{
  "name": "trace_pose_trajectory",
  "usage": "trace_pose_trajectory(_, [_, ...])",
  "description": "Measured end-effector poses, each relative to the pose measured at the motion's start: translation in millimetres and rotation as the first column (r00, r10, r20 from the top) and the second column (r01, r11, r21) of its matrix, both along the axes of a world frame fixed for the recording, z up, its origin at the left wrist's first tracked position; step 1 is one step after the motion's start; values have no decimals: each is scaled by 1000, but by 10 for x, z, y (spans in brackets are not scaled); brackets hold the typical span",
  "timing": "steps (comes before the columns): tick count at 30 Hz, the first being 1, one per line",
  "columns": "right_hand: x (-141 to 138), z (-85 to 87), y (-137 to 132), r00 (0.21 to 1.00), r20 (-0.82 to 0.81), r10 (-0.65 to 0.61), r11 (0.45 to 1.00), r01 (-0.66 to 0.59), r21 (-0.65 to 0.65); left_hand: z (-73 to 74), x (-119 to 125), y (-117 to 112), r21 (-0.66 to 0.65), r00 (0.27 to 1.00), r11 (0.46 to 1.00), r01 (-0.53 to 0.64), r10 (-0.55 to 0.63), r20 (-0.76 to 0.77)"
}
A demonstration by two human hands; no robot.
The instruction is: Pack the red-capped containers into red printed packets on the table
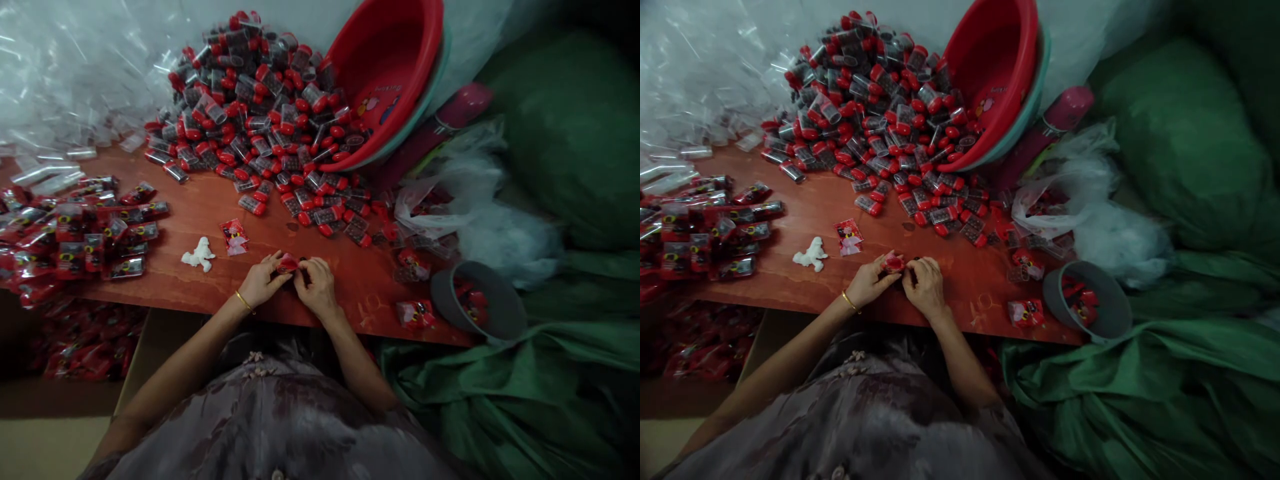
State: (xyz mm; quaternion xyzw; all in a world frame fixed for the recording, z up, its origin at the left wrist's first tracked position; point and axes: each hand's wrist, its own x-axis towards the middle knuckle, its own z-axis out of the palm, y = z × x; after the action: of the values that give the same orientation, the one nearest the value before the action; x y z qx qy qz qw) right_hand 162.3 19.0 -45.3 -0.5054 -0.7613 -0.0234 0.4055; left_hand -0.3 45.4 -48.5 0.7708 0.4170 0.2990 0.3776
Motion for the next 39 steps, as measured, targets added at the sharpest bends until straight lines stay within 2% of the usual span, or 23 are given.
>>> trace_pose_trajectory(8, [-19, -88, -20, 998, -68, 4, 999, -6, -33, -57, -3, 19, 62, 996, 997, 53, -48, -81])
trace_pose_trajectory(13, [-27, -117, -12, 997, -73, -1, 994, -7, -109, 8, -29, 8, 61, 973, 998, 24, -9, -230])
trace_pose_trajectory(17, [18, -29, -20, 997, -68, 32, 976, -46, -213, 60, -45, -1, 83, 949, 996, -5, 31, -313])
trace_pose_trajectory(21, [74, 130, -10, 988, -96, 121, 933, -147, -329, 55, -52, -11, 132, 914, 991, 18, 37, -404])
trace_pose_trajectory(24, [63, 130, 69, 973, -103, 207, 905, -231, -359, 34, -52, -14, 152, 903, 988, 37, 32, -429])
trace_pose_trajectory(29, [37, -89, 224, 960, -150, 236, 907, -273, -322, 11, -30, -13, 130, 918, 991, 18, 35, -394])
trace_pose_trajectory(32, [69, -172, 237, 956, -152, 249, 916, -284, -284, 35, -22, -56, 91, 936, 995, -44, 73, -345])
trace_pose_trajectory(34, [105, -211, 232, 955, -154, 255, 922, -288, -257, 64, -18, -109, 50, 957, 994, -96, 106, -271])
trace_pose_trajectory(39, [196, -340, 283, 946, -187, 265, 901, -312, -302, 122, 32, -175, -7, 999, 1000, -30, 29, -20])
